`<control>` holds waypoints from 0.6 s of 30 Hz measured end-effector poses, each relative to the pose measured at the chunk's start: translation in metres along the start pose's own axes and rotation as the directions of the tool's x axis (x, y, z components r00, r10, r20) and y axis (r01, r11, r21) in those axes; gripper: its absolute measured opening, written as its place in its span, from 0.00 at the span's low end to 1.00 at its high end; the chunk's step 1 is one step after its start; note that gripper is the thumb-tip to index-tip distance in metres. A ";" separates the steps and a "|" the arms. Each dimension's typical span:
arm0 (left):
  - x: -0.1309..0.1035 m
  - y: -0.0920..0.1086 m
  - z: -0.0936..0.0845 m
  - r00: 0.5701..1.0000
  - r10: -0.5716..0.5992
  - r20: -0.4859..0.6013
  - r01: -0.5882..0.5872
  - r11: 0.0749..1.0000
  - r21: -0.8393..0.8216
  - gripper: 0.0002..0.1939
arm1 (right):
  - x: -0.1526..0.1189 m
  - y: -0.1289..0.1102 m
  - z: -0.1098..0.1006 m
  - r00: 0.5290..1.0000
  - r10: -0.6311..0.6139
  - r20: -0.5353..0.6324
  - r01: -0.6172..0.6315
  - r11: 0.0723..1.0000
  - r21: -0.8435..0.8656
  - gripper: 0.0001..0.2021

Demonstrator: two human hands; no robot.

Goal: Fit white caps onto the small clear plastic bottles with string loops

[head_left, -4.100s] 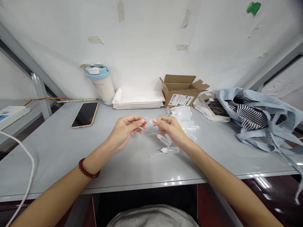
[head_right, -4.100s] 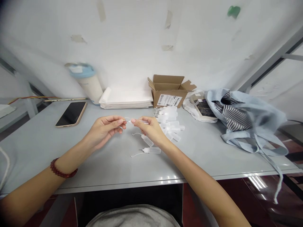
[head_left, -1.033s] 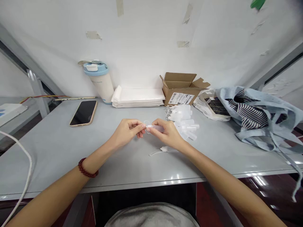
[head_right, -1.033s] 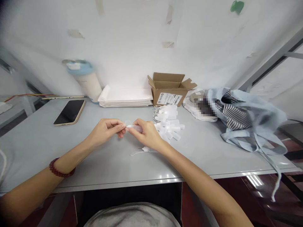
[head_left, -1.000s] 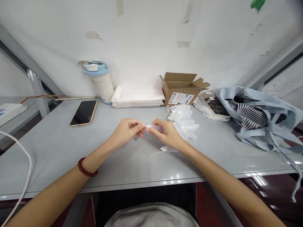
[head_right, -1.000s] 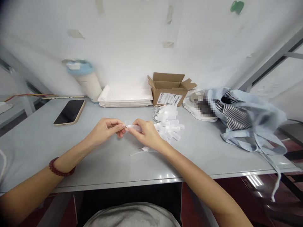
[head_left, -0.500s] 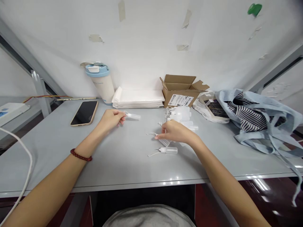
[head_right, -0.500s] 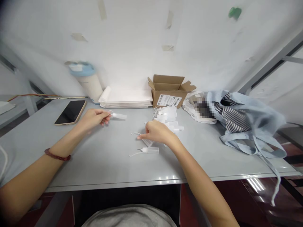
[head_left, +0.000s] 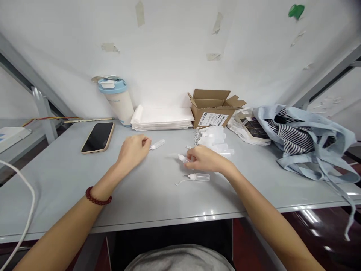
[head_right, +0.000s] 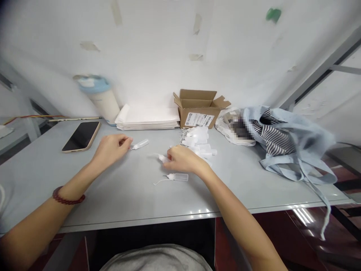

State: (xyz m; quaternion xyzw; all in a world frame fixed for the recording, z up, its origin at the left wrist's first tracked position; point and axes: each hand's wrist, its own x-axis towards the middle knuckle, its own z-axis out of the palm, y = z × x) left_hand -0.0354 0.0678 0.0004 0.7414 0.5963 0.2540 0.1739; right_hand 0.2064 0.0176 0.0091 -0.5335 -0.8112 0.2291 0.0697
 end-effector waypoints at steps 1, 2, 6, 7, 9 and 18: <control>-0.002 0.004 0.001 0.999 0.031 0.040 -0.029 0.999 -0.037 0.13 | 0.000 -0.002 0.000 0.999 -0.001 -0.040 0.003 0.999 0.044 0.10; -0.004 0.007 0.002 0.995 0.059 0.084 -0.052 0.996 -0.075 0.14 | 0.000 -0.003 -0.001 0.997 0.003 -0.080 0.004 0.996 0.085 0.09; -0.012 0.019 0.005 0.963 0.129 0.235 -0.047 0.944 -0.327 0.15 | 0.001 -0.008 0.000 0.977 0.015 -0.212 0.019 0.987 0.158 0.11; -0.015 0.022 0.005 0.960 0.137 0.243 -0.042 0.932 -0.359 0.15 | 0.001 -0.009 0.000 0.971 0.008 -0.237 0.030 0.988 0.155 0.12; -0.019 0.025 0.003 0.958 0.149 0.244 -0.039 0.913 -0.407 0.16 | 0.002 -0.010 0.002 0.964 -0.012 -0.266 0.052 0.988 0.146 0.13; -0.023 0.031 0.000 0.969 0.170 0.180 -0.063 0.872 -0.486 0.18 | 0.002 -0.012 0.005 0.961 -0.104 -0.258 0.140 0.982 0.126 0.12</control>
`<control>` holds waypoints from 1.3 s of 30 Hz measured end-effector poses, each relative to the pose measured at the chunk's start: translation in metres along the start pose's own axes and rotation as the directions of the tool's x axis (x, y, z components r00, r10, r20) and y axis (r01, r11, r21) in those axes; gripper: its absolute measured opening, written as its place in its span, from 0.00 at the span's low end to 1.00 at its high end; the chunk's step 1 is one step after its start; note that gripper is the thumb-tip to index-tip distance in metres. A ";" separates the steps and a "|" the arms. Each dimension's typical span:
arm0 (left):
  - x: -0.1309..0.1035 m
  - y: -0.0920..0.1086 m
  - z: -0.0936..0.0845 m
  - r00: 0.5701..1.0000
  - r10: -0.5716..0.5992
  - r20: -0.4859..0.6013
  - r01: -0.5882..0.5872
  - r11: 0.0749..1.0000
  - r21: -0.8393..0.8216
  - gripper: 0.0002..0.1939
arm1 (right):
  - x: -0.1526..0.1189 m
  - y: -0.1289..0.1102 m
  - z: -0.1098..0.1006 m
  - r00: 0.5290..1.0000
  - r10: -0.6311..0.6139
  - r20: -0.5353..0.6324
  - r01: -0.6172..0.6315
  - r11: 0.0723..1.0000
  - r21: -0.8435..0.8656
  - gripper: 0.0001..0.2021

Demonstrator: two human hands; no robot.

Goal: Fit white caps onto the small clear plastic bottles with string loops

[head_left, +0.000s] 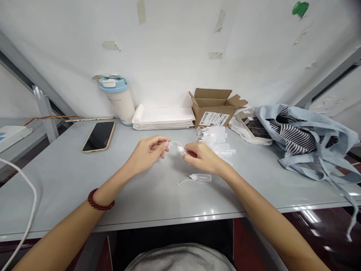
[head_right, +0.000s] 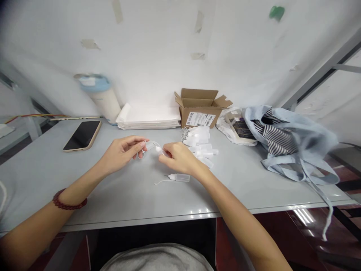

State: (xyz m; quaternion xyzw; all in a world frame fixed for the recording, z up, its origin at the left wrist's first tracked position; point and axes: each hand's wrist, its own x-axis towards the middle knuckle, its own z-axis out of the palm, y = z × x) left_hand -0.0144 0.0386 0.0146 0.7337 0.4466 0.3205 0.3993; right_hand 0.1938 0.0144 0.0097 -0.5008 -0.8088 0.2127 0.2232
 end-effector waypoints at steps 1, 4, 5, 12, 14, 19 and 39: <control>0.000 0.000 0.000 1.000 -0.001 -0.006 0.001 1.000 0.003 0.18 | 0.000 0.000 0.000 1.000 -0.009 0.005 0.009 1.000 -0.004 0.12; 0.000 -0.001 0.001 1.000 -0.002 -0.023 0.002 1.000 0.015 0.16 | 0.000 0.000 0.002 1.000 -0.024 0.007 0.024 1.000 -0.018 0.13; 0.000 -0.001 0.001 1.000 -0.005 -0.024 0.006 1.000 0.023 0.16 | -0.001 0.000 0.003 1.000 -0.026 0.005 0.026 0.999 -0.020 0.13; 0.000 0.000 0.001 0.997 -0.069 0.043 0.069 0.998 0.010 0.14 | -0.002 -0.001 0.002 1.000 -0.016 0.016 0.015 0.998 0.056 0.13; 0.001 0.000 -0.001 0.994 -0.083 0.074 0.086 0.995 -0.042 0.16 | -0.003 -0.002 0.001 0.999 -0.034 0.026 0.032 0.996 0.087 0.14; 0.002 -0.005 -0.003 0.988 -0.082 0.131 0.111 0.965 -0.237 0.16 | -0.004 -0.004 0.001 0.995 -0.091 0.046 0.084 0.988 0.133 0.15; 0.002 -0.004 -0.002 0.970 -0.135 0.203 0.204 0.906 -0.371 0.13 | -0.005 -0.004 0.000 0.995 -0.093 -0.028 0.097 0.975 0.199 0.13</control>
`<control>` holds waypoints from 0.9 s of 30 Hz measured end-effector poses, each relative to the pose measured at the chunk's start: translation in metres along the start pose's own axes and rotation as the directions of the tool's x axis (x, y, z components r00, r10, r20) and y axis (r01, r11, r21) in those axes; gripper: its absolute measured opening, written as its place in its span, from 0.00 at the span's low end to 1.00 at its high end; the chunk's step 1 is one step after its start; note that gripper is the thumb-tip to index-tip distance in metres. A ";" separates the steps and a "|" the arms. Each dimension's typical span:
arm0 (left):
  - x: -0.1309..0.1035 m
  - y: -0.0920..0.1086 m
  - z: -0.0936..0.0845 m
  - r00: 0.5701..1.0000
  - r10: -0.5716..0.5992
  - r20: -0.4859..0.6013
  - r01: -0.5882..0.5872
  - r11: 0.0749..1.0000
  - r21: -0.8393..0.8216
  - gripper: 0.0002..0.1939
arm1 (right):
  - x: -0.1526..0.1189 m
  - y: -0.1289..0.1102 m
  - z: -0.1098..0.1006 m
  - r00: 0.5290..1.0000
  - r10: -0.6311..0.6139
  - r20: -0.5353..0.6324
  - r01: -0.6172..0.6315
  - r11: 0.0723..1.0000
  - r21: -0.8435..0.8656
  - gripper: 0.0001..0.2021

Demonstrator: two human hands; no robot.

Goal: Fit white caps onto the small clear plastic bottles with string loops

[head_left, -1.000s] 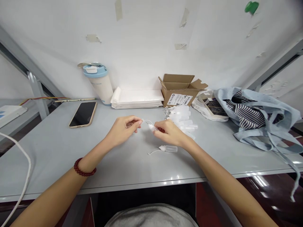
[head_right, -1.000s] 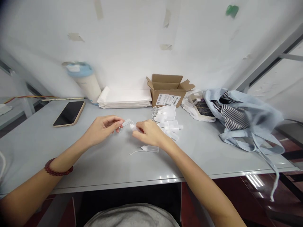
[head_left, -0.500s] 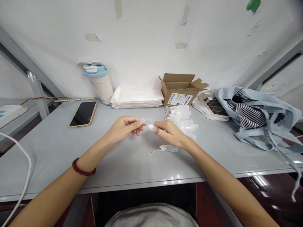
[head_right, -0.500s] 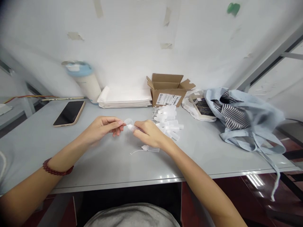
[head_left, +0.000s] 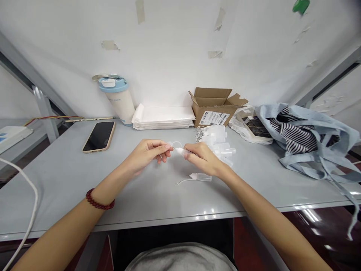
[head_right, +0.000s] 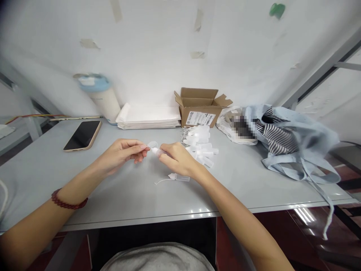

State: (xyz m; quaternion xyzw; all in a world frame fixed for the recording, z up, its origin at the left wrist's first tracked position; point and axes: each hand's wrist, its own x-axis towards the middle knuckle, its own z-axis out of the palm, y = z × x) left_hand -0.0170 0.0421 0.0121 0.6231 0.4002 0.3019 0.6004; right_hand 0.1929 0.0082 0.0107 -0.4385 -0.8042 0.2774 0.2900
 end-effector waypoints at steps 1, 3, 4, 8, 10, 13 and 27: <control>0.000 0.000 0.000 1.000 -0.002 -0.002 0.002 1.000 0.002 0.13 | 0.000 0.000 0.000 1.000 0.002 0.002 -0.002 1.000 -0.002 0.13; 0.000 0.001 0.000 1.000 -0.001 -0.007 0.001 1.000 0.013 0.13 | 0.000 0.000 0.000 1.000 0.006 0.007 -0.006 1.000 -0.006 0.12; -0.001 0.001 0.000 1.000 0.000 -0.008 0.000 1.000 0.021 0.13 | 0.000 0.000 -0.001 1.000 0.006 0.008 -0.006 1.000 -0.007 0.12; 0.000 0.001 0.000 1.000 0.003 -0.004 -0.003 0.999 0.052 0.14 | 0.001 0.000 -0.001 1.000 -0.001 0.013 0.001 1.000 -0.012 0.12; 0.000 0.000 0.000 1.000 0.012 0.003 -0.012 0.998 0.058 0.14 | 0.001 0.001 -0.001 1.000 -0.006 0.017 0.007 1.000 -0.014 0.12; 0.001 -0.001 -0.001 0.999 0.040 0.019 -0.042 0.996 0.081 0.13 | 0.000 0.001 -0.001 1.000 -0.006 0.021 0.007 1.000 -0.014 0.12; -0.004 0.002 0.001 0.986 0.108 0.126 -0.129 0.977 0.171 0.12 | -0.002 0.000 -0.001 0.997 -0.062 0.051 0.058 0.996 0.070 0.15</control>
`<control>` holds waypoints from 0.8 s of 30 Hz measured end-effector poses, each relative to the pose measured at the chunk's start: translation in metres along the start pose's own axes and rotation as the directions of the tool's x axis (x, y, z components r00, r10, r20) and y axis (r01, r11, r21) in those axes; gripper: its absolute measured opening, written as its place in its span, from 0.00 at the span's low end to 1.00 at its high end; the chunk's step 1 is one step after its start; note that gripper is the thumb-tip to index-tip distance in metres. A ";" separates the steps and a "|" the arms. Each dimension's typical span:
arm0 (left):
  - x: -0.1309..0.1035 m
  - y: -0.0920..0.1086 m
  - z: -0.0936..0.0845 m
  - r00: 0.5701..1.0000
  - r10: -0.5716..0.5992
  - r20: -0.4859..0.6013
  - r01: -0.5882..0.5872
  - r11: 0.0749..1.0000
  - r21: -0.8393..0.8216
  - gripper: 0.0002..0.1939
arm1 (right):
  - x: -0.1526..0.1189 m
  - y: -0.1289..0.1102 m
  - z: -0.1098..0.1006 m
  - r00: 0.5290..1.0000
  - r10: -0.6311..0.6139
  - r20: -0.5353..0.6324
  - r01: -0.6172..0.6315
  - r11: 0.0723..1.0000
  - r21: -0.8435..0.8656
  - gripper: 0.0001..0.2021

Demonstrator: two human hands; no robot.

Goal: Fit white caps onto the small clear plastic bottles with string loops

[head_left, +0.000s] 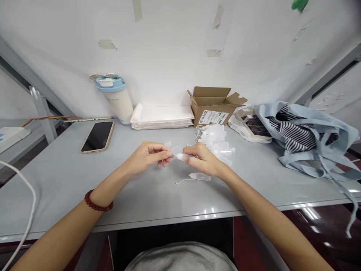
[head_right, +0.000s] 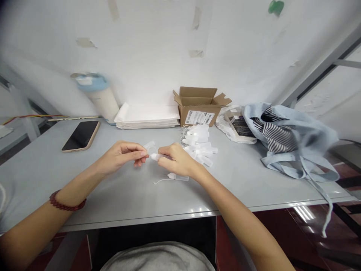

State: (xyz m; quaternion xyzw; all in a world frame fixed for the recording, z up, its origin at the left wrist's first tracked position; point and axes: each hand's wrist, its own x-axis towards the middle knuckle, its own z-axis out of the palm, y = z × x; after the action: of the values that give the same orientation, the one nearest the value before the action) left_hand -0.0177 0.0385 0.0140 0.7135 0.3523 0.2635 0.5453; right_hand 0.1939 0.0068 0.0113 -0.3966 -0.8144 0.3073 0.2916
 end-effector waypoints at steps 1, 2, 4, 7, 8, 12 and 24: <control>0.000 0.000 0.001 1.000 0.001 -0.001 -0.001 1.000 -0.003 0.12 | 0.000 0.001 0.000 1.000 -0.006 0.000 0.006 1.000 0.000 0.15; 0.000 0.000 0.002 1.000 0.001 -0.002 -0.001 1.000 -0.007 0.11 | 0.000 0.001 0.000 1.000 -0.010 -0.002 0.010 1.000 0.001 0.15; -0.001 0.001 0.004 1.000 0.002 0.001 -0.002 1.000 -0.018 0.11 | -0.001 0.002 0.001 1.000 -0.013 -0.015 0.013 1.000 0.010 0.16; -0.002 0.001 0.007 1.000 0.002 0.009 -0.002 0.999 -0.037 0.11 | -0.001 0.002 0.001 0.999 -0.017 -0.031 0.018 0.999 0.028 0.16; -0.002 0.001 0.008 1.000 0.002 0.011 -0.001 0.999 -0.042 0.11 | -0.001 0.002 0.002 0.999 -0.020 -0.035 0.021 0.999 0.028 0.16; -0.001 -0.001 0.011 1.000 0.000 0.012 0.000 0.998 -0.065 0.11 | 0.000 0.004 0.004 0.998 -0.034 -0.051 0.036 0.999 0.025 0.14; -0.005 0.000 0.020 1.000 0.008 0.019 -0.006 0.995 -0.097 0.10 | -0.001 0.003 0.003 0.997 -0.052 -0.050 0.055 0.997 0.049 0.12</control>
State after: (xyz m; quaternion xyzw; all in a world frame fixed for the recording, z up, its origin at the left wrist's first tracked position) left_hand -0.0056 0.0226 0.0083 0.6898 0.3312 0.2753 0.5820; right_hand 0.1940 0.0069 0.0067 -0.3745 -0.8093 0.3103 0.3293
